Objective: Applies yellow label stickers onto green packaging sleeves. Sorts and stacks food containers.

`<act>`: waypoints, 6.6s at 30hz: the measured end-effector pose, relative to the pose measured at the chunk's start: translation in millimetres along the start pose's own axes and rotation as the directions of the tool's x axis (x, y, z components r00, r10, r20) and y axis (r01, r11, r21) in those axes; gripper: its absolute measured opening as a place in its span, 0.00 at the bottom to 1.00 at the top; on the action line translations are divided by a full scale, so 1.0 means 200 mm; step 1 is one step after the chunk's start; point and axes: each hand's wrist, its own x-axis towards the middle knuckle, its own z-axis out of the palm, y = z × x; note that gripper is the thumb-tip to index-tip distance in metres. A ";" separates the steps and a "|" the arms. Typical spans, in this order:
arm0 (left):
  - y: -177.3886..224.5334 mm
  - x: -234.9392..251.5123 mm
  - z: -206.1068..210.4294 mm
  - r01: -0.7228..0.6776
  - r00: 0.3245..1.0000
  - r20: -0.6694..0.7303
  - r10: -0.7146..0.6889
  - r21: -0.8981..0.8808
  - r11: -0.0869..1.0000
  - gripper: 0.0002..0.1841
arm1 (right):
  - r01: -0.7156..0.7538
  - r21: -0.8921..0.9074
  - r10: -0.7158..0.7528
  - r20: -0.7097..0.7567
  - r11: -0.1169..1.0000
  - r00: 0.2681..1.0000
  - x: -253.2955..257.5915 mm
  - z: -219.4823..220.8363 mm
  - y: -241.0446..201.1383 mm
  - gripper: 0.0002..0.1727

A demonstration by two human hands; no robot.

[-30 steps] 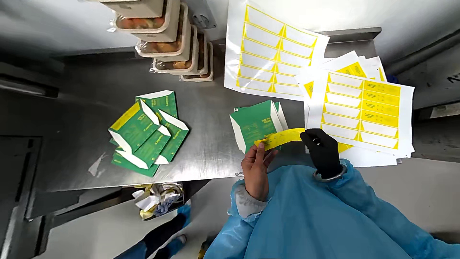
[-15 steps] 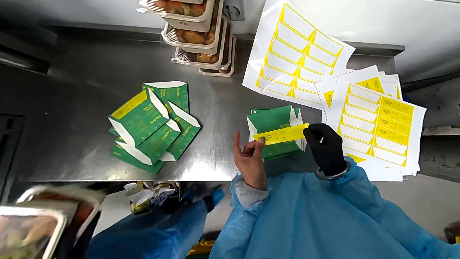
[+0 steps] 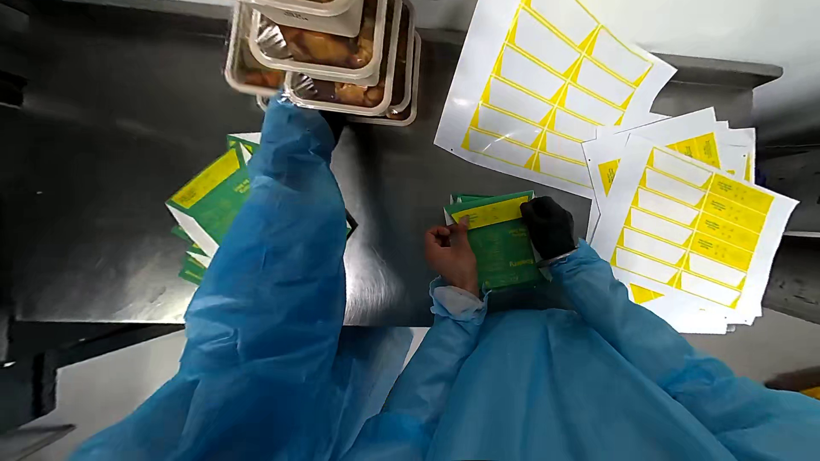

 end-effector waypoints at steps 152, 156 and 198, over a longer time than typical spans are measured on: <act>0.56 -1.85 0.75 0.214 0.729 0.677 0.106 -0.372 0.903 0.22 | 0.718 0.267 -0.553 -0.486 0.643 0.677 -0.72 -1.47 1.22 0.09; 0.57 -1.87 0.75 0.230 0.709 0.695 0.121 -0.389 0.892 0.23 | 0.681 0.342 -0.486 -0.502 0.648 0.715 -0.71 -1.50 1.21 0.08; 0.43 -1.72 0.87 0.329 0.713 0.699 0.052 -0.400 0.855 0.26 | 0.201 0.771 0.133 -0.346 0.605 0.929 -0.63 -1.47 1.26 0.09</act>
